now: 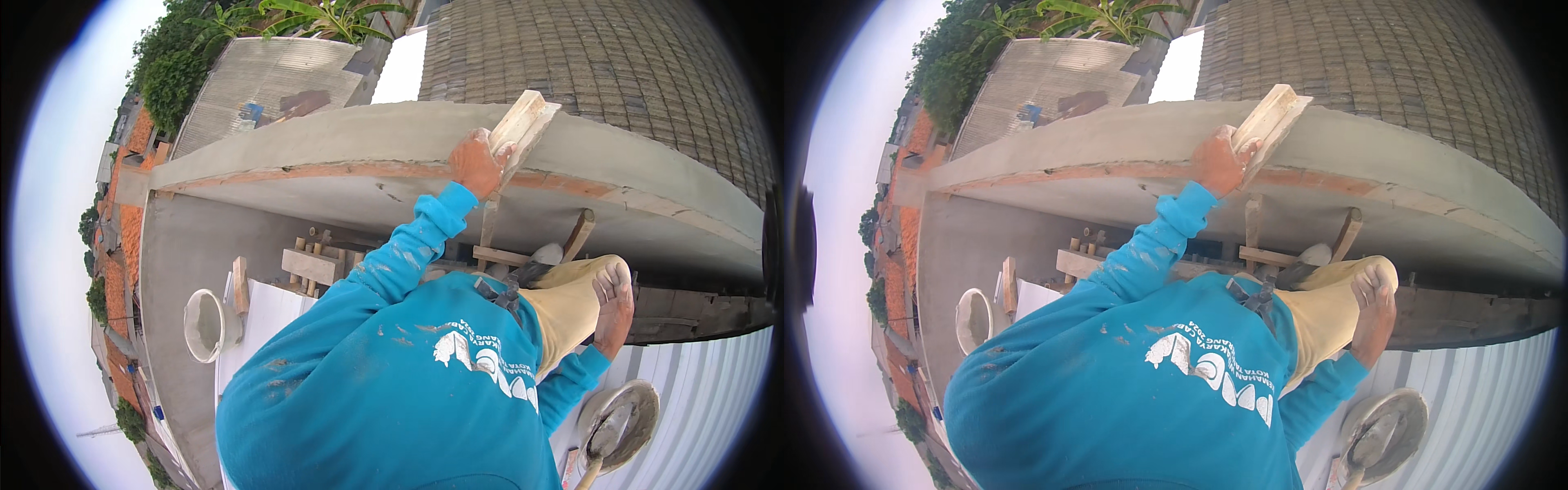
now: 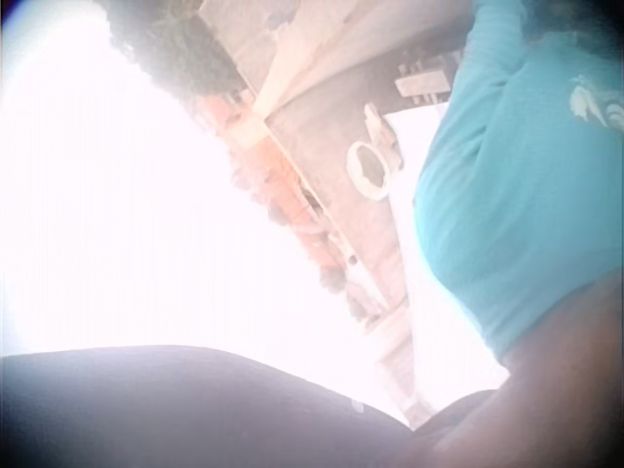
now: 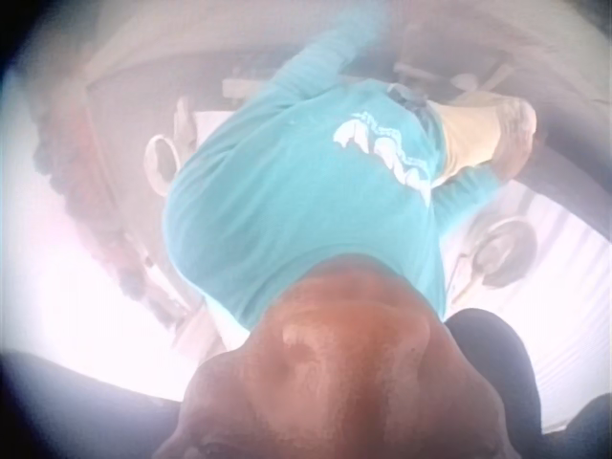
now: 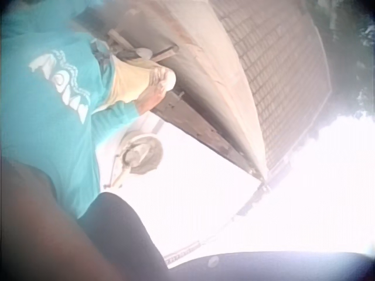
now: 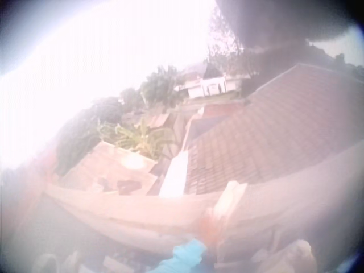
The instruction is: The person applies and smooths wet plaster onto a roof beam using a trowel and a wooden float. They repeatedly scoop plaster from a bucket, spread it along the beam, and level the surface while working on a scaffold.
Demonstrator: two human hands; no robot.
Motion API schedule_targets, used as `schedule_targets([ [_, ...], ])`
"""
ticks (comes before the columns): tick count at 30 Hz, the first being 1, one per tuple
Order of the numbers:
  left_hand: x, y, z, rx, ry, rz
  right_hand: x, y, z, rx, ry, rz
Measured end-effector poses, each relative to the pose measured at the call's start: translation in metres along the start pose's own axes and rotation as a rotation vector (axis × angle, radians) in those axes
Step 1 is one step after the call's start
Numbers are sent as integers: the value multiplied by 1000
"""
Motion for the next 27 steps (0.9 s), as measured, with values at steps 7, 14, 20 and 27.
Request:
schedule_targets([
  [7, 35, 156, -221, 488, 359, 387, -5, 31, 14, 14, -3, 43],
  [14, 18, 229, -400, 667, 676, 316, 1, 23, 24, 21, -56, 42],
  [20, 17, 156, -280, 533, 490, 287, 5, 24, 33, 72, -72, 70],
  [27, 14, 48, -109, 353, 217, 248, 9, 0, 34, 62, -80, -2],
])
Point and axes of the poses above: each hand's wrist, its own x-axis towards the middle knuckle, its own y-axis out of the back of the hand, z = x × y, the point moved 9 cm from there along x, towards the middle knuckle, and after that the axes turned 5 degrees about x, right-handed, at the moved point
